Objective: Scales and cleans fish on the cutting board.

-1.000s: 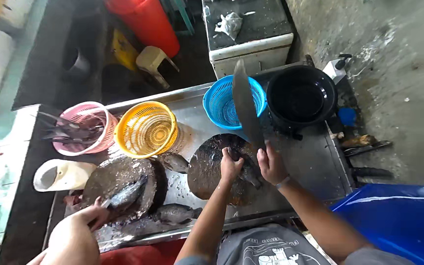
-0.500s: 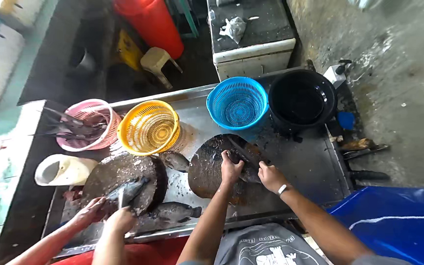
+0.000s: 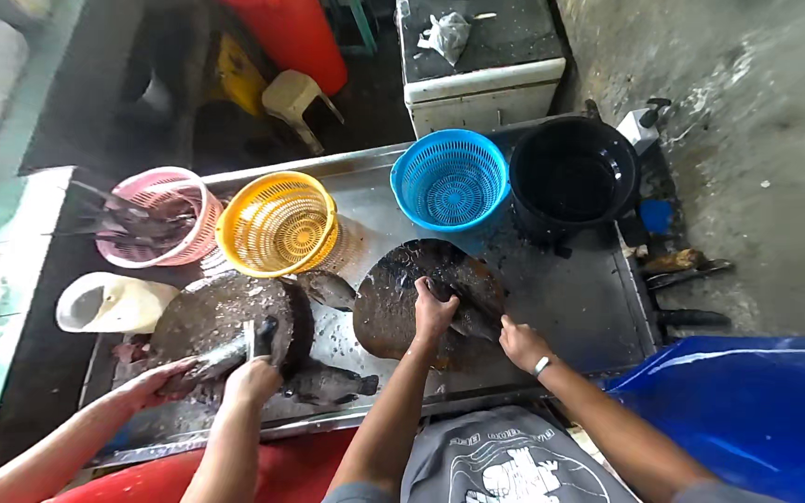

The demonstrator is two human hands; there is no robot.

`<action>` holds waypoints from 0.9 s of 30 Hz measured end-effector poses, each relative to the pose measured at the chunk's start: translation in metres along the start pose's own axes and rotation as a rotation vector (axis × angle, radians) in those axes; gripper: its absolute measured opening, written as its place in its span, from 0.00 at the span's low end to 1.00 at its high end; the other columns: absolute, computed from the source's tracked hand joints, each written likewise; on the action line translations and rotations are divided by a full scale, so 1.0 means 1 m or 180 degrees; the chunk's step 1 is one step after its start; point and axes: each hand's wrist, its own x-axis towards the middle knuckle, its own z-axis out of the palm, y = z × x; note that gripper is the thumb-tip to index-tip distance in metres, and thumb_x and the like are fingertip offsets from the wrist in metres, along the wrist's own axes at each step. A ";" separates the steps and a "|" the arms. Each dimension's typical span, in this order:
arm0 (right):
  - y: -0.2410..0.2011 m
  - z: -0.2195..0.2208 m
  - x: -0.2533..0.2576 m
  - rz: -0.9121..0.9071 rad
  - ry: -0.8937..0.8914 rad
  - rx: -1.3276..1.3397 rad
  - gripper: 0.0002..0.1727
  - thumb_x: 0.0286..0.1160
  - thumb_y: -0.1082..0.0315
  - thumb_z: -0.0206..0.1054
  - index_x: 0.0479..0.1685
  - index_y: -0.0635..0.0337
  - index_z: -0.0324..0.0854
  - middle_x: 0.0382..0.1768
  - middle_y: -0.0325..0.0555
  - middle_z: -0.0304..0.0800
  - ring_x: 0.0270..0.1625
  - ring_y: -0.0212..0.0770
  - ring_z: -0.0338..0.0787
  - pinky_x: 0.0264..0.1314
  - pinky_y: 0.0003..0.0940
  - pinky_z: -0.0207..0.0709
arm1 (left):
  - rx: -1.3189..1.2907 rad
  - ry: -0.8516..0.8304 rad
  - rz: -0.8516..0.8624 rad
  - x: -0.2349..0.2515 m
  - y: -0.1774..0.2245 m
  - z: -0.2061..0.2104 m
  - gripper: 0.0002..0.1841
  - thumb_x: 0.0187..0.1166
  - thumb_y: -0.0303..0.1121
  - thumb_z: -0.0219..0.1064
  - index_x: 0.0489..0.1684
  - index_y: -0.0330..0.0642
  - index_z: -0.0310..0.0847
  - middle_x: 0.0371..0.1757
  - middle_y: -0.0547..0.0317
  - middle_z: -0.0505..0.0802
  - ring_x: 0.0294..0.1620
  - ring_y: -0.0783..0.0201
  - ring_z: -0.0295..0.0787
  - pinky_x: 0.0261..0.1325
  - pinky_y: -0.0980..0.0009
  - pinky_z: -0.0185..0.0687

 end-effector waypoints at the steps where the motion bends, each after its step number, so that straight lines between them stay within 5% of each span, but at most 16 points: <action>1: -0.001 -0.005 0.001 0.0084 -0.0134 -0.0018 0.25 0.92 0.59 0.44 0.80 0.58 0.69 0.51 0.61 0.93 0.60 0.60 0.93 0.63 0.60 0.83 | 0.0005 0.0019 0.0000 -0.001 0.000 0.001 0.47 0.57 0.41 0.82 0.81 0.46 0.58 0.44 0.41 0.92 0.46 0.44 0.93 0.50 0.41 0.87; 6: -0.004 -0.003 -0.021 -0.0521 0.1156 0.0286 0.26 0.89 0.59 0.48 0.75 0.64 0.78 0.37 0.55 0.94 0.42 0.55 0.95 0.48 0.54 0.88 | 0.0007 0.0110 -0.0028 -0.007 -0.008 -0.002 0.47 0.58 0.40 0.82 0.81 0.45 0.57 0.45 0.39 0.91 0.45 0.42 0.92 0.48 0.38 0.86; 10: 0.010 0.013 -0.019 0.0157 -0.0112 -0.0066 0.24 0.92 0.59 0.43 0.79 0.57 0.70 0.50 0.60 0.93 0.58 0.60 0.94 0.60 0.60 0.84 | 0.0033 0.0153 -0.0026 -0.011 -0.009 -0.003 0.46 0.57 0.40 0.82 0.80 0.46 0.58 0.44 0.40 0.91 0.43 0.43 0.92 0.46 0.39 0.86; 15: 0.005 0.003 -0.045 -0.0289 0.0943 0.0189 0.26 0.89 0.59 0.48 0.77 0.62 0.77 0.40 0.56 0.94 0.45 0.56 0.95 0.51 0.55 0.88 | 0.0048 0.0162 -0.0089 -0.012 -0.013 -0.006 0.47 0.58 0.41 0.82 0.81 0.48 0.57 0.44 0.40 0.91 0.44 0.41 0.92 0.46 0.37 0.85; 18: 0.020 0.018 -0.046 0.0248 -0.0114 -0.0039 0.25 0.92 0.58 0.43 0.81 0.57 0.68 0.49 0.59 0.93 0.57 0.59 0.94 0.60 0.59 0.85 | 0.0049 0.0104 -0.0152 -0.011 -0.014 -0.007 0.46 0.59 0.43 0.81 0.82 0.53 0.58 0.44 0.40 0.92 0.44 0.40 0.92 0.45 0.36 0.84; 21: 0.014 0.007 -0.043 0.0372 -0.0363 -0.0128 0.21 0.93 0.58 0.44 0.73 0.56 0.72 0.48 0.59 0.92 0.57 0.59 0.94 0.58 0.59 0.85 | 0.0071 -0.0164 -0.0249 -0.009 -0.013 -0.015 0.46 0.60 0.42 0.82 0.83 0.55 0.59 0.47 0.39 0.93 0.47 0.39 0.92 0.49 0.35 0.84; 24: -0.005 -0.014 -0.041 0.0115 -0.0114 0.0129 0.22 0.92 0.58 0.45 0.71 0.58 0.75 0.45 0.59 0.92 0.54 0.58 0.94 0.57 0.59 0.84 | 0.0266 -0.0520 -0.0279 -0.014 -0.021 -0.029 0.46 0.60 0.43 0.82 0.83 0.56 0.60 0.48 0.41 0.93 0.50 0.41 0.93 0.53 0.34 0.85; 27: -0.033 -0.034 -0.043 -0.0621 0.0925 0.0515 0.21 0.90 0.58 0.48 0.63 0.63 0.81 0.32 0.54 0.90 0.39 0.52 0.93 0.46 0.52 0.86 | 0.0305 -0.0591 -0.0274 -0.017 -0.026 -0.031 0.46 0.61 0.45 0.81 0.84 0.54 0.59 0.48 0.42 0.93 0.51 0.43 0.93 0.54 0.35 0.85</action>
